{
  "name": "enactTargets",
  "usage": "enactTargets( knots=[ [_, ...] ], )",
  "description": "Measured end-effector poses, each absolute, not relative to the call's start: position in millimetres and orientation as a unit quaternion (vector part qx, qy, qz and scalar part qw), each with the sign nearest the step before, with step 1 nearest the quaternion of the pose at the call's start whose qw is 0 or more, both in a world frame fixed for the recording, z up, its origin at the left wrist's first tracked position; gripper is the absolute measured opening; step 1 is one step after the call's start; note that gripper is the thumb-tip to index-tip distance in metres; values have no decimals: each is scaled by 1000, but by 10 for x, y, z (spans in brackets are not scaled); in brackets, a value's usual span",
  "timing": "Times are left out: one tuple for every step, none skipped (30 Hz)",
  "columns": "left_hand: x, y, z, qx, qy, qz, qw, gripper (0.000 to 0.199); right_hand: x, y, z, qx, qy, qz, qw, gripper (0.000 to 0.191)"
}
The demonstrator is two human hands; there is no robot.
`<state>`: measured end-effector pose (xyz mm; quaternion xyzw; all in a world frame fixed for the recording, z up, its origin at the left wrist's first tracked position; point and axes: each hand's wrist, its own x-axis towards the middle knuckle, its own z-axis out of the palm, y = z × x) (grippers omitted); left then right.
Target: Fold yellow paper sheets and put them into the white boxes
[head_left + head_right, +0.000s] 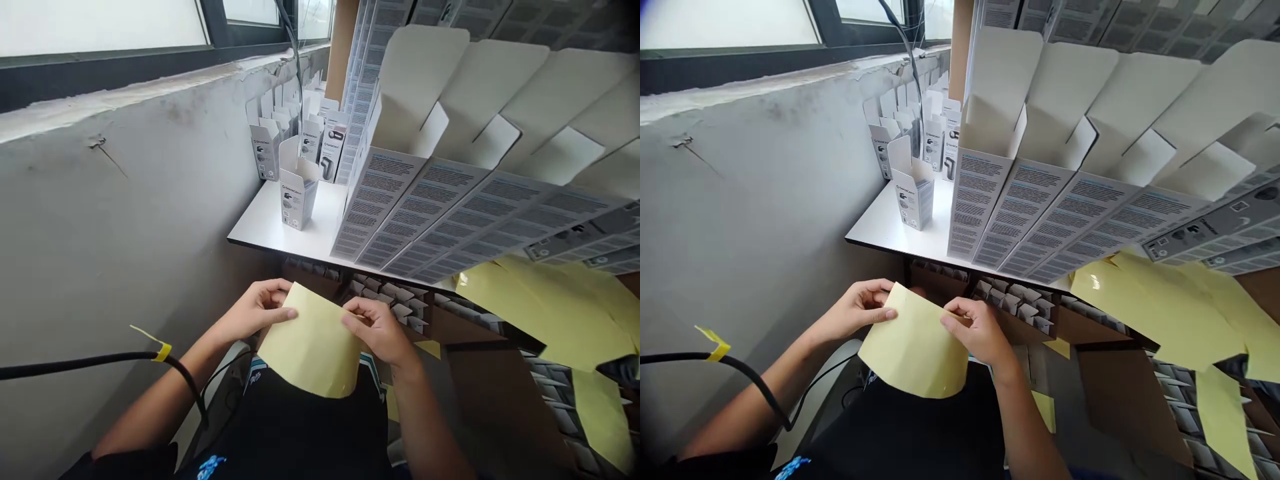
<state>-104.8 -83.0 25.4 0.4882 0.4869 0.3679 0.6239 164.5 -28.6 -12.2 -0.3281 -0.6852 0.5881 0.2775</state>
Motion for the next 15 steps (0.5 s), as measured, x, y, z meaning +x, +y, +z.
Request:
enactTargets(
  knots=[
    [-1050, -845, 220, 481, 493, 379, 618, 52, 1618, -296, -129, -317, -679, 607, 266, 28],
    [-1041, -855, 197, 487, 500, 384, 605, 52, 1585, -305, -124, -304, -678, 620, 253, 26],
    [-1027, -860, 184, 501, 506, 384, 588, 52, 1547, -311, -111, -291, -680, 627, 243, 25],
    [-1012, -860, 178, 520, 510, 379, 571, 52, 1509, -314, -93, -284, -684, 629, 236, 25],
    [-1000, -856, 176, 541, 512, 370, 554, 52, 1474, -313, -71, -282, -688, 627, 231, 24],
    [-993, -848, 177, 563, 516, 361, 536, 50, 1444, -309, -51, -283, -693, 622, 230, 24],
    [-991, -838, 177, 586, 520, 352, 511, 45, 1421, -303, -34, -285, -697, 616, 231, 25],
    [-991, -826, 177, 615, 523, 349, 476, 40, 1405, -298, -22, -286, -701, 611, 232, 26],
    [-993, -815, 175, 650, 524, 350, 424, 34, 1395, -294, -17, -285, -705, 605, 237, 27],
    [-992, -807, 174, 691, 524, 355, 349, 27, 1389, -294, -19, -286, -708, 599, 241, 27],
    [-986, -805, 174, 729, 520, 362, 258, 19, 1384, -298, -25, -289, -711, 591, 248, 28],
    [-973, -810, 176, 763, 508, 364, 166, 13, 1379, -307, -35, -296, -712, 584, 254, 29],
    [-953, -820, 178, 788, 492, 360, 86, 10, 1374, -320, -46, -303, -712, 577, 261, 30],
    [-927, -836, 180, 805, 477, 352, 29, 8, 1367, -337, -56, -307, -714, 569, 268, 32],
    [-898, -855, 181, 817, 463, 343, -5, 8, 1359, -357, -62, -308, -718, 561, 275, 34]
  ],
)
